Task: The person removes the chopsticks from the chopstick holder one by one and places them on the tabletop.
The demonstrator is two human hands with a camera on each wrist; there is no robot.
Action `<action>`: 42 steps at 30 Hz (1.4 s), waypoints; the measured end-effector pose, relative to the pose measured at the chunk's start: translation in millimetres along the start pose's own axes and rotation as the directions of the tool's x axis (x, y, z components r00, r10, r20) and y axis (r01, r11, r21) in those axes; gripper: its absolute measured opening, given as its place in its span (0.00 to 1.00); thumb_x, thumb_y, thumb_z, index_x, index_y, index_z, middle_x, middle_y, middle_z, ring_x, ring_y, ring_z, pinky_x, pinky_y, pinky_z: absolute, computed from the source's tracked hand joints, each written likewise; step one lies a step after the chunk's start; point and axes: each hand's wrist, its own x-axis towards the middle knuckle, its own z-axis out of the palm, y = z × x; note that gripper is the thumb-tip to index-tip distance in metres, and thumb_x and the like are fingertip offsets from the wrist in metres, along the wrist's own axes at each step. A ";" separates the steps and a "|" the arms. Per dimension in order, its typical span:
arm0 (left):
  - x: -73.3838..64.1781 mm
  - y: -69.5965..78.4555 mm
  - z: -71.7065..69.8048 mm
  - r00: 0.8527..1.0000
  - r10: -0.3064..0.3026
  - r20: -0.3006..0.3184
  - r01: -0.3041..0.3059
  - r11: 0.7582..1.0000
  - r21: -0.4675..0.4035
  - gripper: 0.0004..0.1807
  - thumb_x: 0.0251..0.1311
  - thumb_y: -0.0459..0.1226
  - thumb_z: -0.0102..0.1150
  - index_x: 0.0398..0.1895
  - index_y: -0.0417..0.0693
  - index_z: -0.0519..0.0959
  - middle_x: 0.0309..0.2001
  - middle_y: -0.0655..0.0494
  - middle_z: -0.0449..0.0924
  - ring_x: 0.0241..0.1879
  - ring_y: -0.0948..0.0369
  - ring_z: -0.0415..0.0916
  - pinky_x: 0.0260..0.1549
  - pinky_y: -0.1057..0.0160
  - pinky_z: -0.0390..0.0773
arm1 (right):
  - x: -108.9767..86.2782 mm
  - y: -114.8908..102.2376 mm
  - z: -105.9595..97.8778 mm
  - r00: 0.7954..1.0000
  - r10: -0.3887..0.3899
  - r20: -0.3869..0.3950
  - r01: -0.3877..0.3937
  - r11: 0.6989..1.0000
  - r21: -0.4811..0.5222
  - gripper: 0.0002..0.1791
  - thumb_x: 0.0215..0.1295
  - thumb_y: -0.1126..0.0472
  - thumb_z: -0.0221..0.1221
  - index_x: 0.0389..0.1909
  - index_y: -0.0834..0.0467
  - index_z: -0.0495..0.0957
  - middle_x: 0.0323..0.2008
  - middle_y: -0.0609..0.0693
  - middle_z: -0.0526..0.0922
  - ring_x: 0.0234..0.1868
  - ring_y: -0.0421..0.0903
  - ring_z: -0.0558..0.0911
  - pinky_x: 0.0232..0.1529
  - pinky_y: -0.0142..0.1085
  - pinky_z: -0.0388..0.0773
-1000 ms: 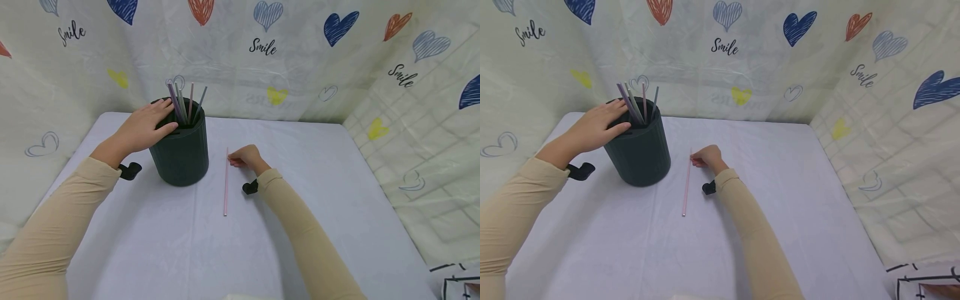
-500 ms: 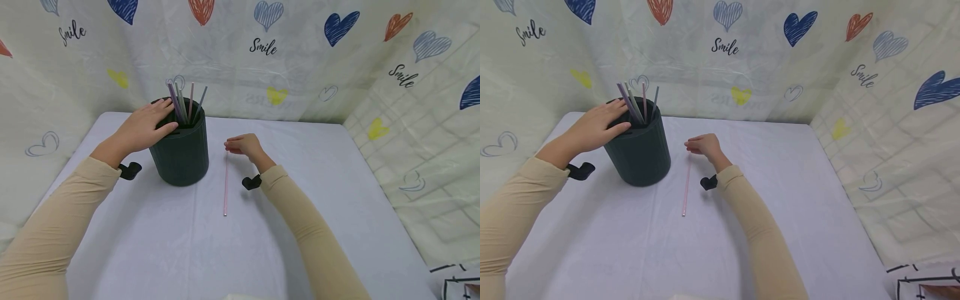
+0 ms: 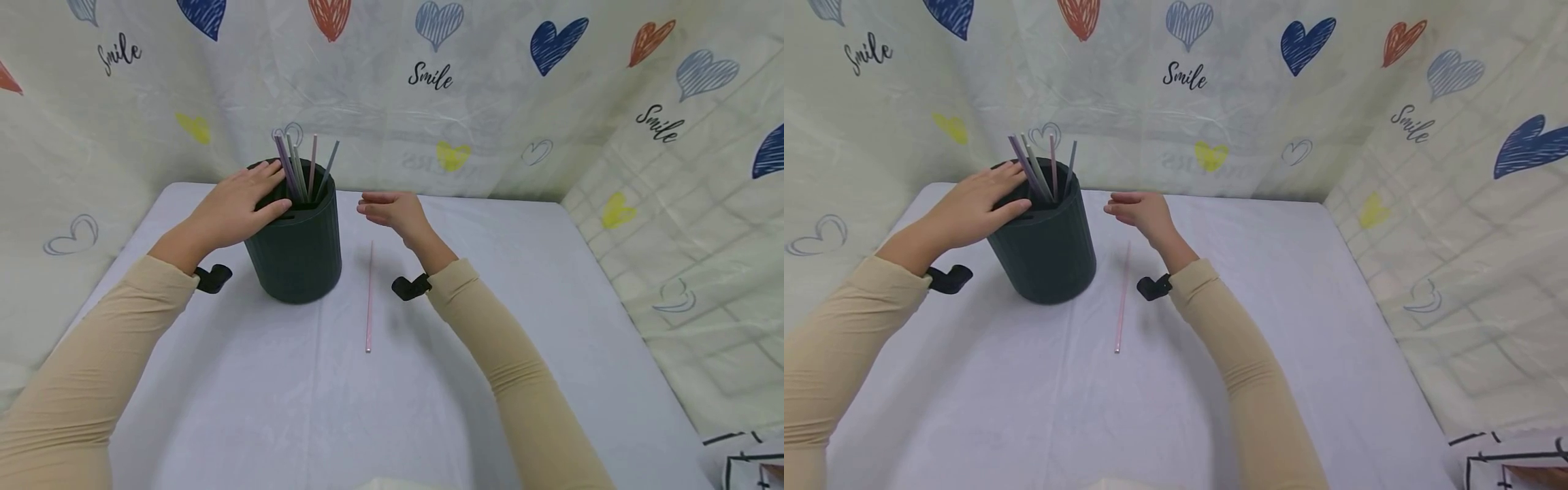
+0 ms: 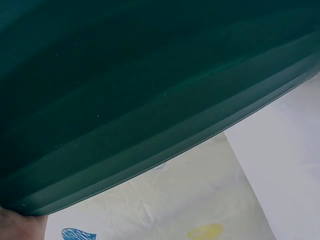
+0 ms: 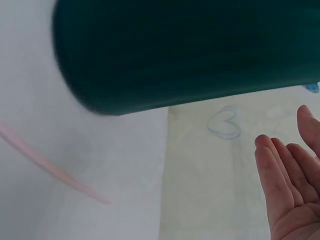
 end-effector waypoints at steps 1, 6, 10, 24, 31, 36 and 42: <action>0.0 0.0 0.2 1.000 0.001 -0.001 -0.001 1.000 -0.001 0.38 0.68 0.59 0.30 0.73 0.47 0.45 0.74 0.47 0.40 0.73 0.47 0.38 0.70 0.46 0.40 | -1.2 -3.1 0.8 1.000 -0.017 0.012 0.017 1.000 0.005 0.21 0.52 0.62 0.67 0.49 0.59 0.80 0.47 0.53 0.83 0.47 0.43 0.83 0.50 0.33 0.79; 0.0 1.3 -0.1 1.000 -0.013 0.010 0.013 1.000 -0.004 0.39 0.67 0.60 0.30 0.73 0.47 0.45 0.74 0.47 0.39 0.73 0.46 0.37 0.70 0.45 0.40 | -9.9 -23.5 6.4 0.997 -0.047 0.068 0.046 0.999 0.011 0.24 0.52 0.64 0.67 0.53 0.59 0.78 0.51 0.56 0.81 0.47 0.43 0.83 0.54 0.34 0.77; -0.4 2.5 -1.1 1.000 -0.023 0.018 0.023 1.000 -0.001 0.39 0.67 0.60 0.30 0.73 0.48 0.44 0.74 0.47 0.38 0.73 0.46 0.37 0.70 0.45 0.40 | -19.6 -42.5 12.8 0.994 -0.074 0.078 0.071 0.997 0.036 0.24 0.53 0.66 0.66 0.54 0.61 0.77 0.53 0.58 0.79 0.48 0.44 0.82 0.55 0.35 0.76; 0.5 2.7 -1.6 0.999 -0.029 0.021 0.028 1.000 0.009 0.39 0.67 0.60 0.29 0.73 0.47 0.44 0.74 0.47 0.39 0.73 0.46 0.38 0.70 0.45 0.40 | -29.3 -75.7 31.5 0.981 -0.189 0.046 0.189 0.982 0.006 0.23 0.54 0.64 0.65 0.54 0.59 0.77 0.50 0.53 0.82 0.48 0.40 0.82 0.51 0.29 0.77; -0.1 3.2 -2.6 1.000 -0.023 0.016 0.023 1.000 0.006 0.38 0.67 0.59 0.30 0.73 0.47 0.45 0.74 0.47 0.39 0.73 0.47 0.38 0.70 0.46 0.40 | -28.3 -78.4 41.2 0.967 -0.254 0.004 0.254 0.966 0.056 0.24 0.53 0.67 0.65 0.54 0.63 0.77 0.49 0.56 0.82 0.48 0.42 0.82 0.51 0.29 0.77; -0.6 3.2 -2.2 1.000 -0.020 0.012 0.020 1.000 0.006 0.39 0.67 0.60 0.29 0.73 0.47 0.45 0.74 0.46 0.39 0.73 0.46 0.38 0.70 0.45 0.40 | -22.0 -74.8 46.6 0.957 -0.289 -0.026 0.290 0.953 0.092 0.22 0.54 0.69 0.64 0.51 0.65 0.78 0.48 0.58 0.82 0.47 0.43 0.83 0.50 0.30 0.78; -1.3 2.1 -1.5 1.000 -0.021 0.007 0.021 1.000 -0.002 0.39 0.67 0.60 0.29 0.73 0.47 0.45 0.74 0.47 0.39 0.72 0.45 0.39 0.70 0.45 0.40 | -6.2 -61.8 51.1 0.942 -0.332 -0.047 0.335 0.928 0.166 0.16 0.51 0.68 0.66 0.44 0.65 0.82 0.38 0.54 0.86 0.42 0.43 0.84 0.48 0.33 0.80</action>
